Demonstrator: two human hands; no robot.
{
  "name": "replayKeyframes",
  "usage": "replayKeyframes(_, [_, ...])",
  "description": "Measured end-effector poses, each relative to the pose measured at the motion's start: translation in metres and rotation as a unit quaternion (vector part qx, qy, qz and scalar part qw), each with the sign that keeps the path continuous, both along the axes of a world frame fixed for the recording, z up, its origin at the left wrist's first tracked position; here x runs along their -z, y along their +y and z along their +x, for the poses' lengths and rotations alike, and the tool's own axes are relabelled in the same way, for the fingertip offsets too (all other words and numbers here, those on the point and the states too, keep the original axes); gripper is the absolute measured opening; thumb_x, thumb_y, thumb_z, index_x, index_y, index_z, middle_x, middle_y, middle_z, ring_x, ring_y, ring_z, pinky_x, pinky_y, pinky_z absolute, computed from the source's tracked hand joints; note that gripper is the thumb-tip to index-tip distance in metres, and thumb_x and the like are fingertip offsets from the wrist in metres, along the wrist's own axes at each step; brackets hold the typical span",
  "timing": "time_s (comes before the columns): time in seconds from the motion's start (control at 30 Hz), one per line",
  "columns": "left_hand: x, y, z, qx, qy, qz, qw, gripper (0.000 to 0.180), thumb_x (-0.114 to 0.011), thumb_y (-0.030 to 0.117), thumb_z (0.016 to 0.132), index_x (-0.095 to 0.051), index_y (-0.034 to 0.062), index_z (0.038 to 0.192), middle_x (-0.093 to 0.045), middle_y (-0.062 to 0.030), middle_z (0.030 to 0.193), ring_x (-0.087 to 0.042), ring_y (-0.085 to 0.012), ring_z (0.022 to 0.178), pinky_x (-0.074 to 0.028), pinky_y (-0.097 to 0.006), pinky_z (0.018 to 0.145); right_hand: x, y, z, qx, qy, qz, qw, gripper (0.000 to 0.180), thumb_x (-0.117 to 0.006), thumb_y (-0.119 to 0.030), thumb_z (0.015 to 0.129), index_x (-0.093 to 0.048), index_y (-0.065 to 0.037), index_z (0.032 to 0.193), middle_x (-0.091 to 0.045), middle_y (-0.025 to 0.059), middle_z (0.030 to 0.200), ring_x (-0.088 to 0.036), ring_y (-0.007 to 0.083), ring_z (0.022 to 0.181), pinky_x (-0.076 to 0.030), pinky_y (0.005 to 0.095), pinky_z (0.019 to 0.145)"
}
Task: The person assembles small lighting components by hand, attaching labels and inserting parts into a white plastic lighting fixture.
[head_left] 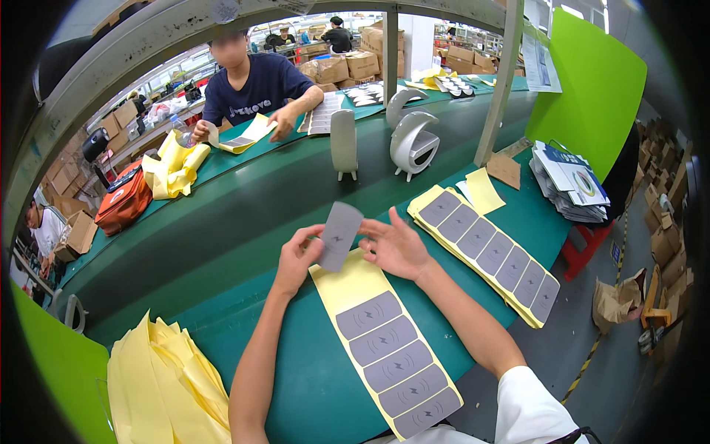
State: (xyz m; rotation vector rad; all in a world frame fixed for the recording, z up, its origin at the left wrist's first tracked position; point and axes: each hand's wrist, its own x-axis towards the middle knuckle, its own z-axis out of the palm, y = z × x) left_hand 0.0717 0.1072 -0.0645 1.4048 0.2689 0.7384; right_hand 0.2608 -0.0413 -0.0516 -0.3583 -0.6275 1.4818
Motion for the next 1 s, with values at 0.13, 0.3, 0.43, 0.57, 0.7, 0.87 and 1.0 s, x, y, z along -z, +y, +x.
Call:
replayKeyframes(0.13, [-0.003,-0.008,0.002,-0.001,0.012,0.046,0.999,0.017,-0.069,0.007,0.087,-0.066,-0.0040,0.099,-0.059,-0.0063,0.108,-0.057,-0.0118,0.090,-0.048,-0.024,0.076,-0.005,-0.002,-0.007,0.010,-0.055,-0.031,0.998,0.066,-0.040,-0.057,0.098,-0.051,-0.001,0.132,-0.052,0.0056,0.118,-0.046,0.0118,0.084,-0.040,0.0273,0.075])
replayKeyframes(0.3, [-0.003,-0.004,-0.001,0.007,0.014,0.075,0.997,0.011,-0.067,0.008,0.088,-0.069,-0.0031,0.089,-0.061,-0.0055,0.105,-0.057,-0.0138,0.095,-0.046,-0.029,0.083,0.005,0.006,0.007,0.120,-0.281,-0.074,0.949,0.056,-0.044,-0.048,0.100,-0.053,-0.002,0.130,-0.053,0.0060,0.115,-0.047,0.0106,0.078,-0.042,0.0262,0.070])
replayKeyframes(0.43, [0.001,-0.002,-0.007,-0.005,0.022,0.059,0.998,0.012,-0.070,0.008,0.086,-0.069,-0.0041,0.087,-0.061,-0.0054,0.105,-0.058,-0.0124,0.089,-0.046,-0.027,0.079,0.015,0.024,0.019,0.428,-0.549,-0.133,0.705,0.033,-0.059,-0.028,0.093,-0.060,-0.002,0.114,-0.057,0.0078,0.098,-0.053,0.0127,0.069,-0.045,0.0281,0.064])
replayKeyframes(0.57, [0.001,-0.002,0.000,-0.019,0.000,0.001,1.000,0.015,-0.070,0.010,0.087,-0.069,-0.0023,0.095,-0.062,-0.0029,0.099,-0.058,-0.0101,0.084,-0.046,-0.025,0.074,0.009,0.046,0.067,0.556,-0.613,-0.086,0.555,0.012,-0.066,-0.010,0.083,-0.062,0.000,0.090,-0.063,0.0091,0.076,-0.059,0.0176,0.061,-0.049,0.0303,0.060])
replayKeyframes(0.7, [0.001,-0.001,-0.001,0.010,0.023,-0.004,1.000,0.018,-0.066,0.013,0.090,-0.068,-0.0027,0.098,-0.064,-0.0020,0.094,-0.057,-0.0100,0.086,-0.045,-0.024,0.075,0.027,0.043,0.047,0.504,-0.632,-0.034,0.588,0.012,-0.067,-0.010,0.082,-0.062,0.001,0.082,-0.062,0.0084,0.067,-0.059,0.0169,0.057,-0.048,0.0283,0.056])
replayKeyframes(0.87, [-0.002,0.003,-0.008,0.036,-0.030,-0.110,0.993,0.028,-0.058,0.019,0.093,-0.066,-0.0072,0.098,-0.062,-0.0032,0.095,-0.056,-0.0109,0.085,-0.043,-0.024,0.079,0.011,0.036,0.034,0.421,-0.670,-0.024,0.610,0.014,-0.065,-0.013,0.086,-0.063,0.001,0.083,-0.062,0.0083,0.066,-0.057,0.0166,0.054,-0.047,0.0293,0.054])
replayKeyframes(1.0, [0.007,0.007,-0.005,0.039,-0.015,-0.061,0.997,0.029,-0.057,0.020,0.093,-0.067,-0.0069,0.095,-0.061,-0.0041,0.097,-0.056,-0.0120,0.085,-0.042,-0.025,0.078,0.011,0.032,0.029,0.357,-0.686,-0.072,0.630,0.018,-0.063,-0.019,0.090,-0.064,-0.001,0.091,-0.063,0.0056,0.068,-0.059,0.0147,0.061,-0.048,0.0286,0.063])
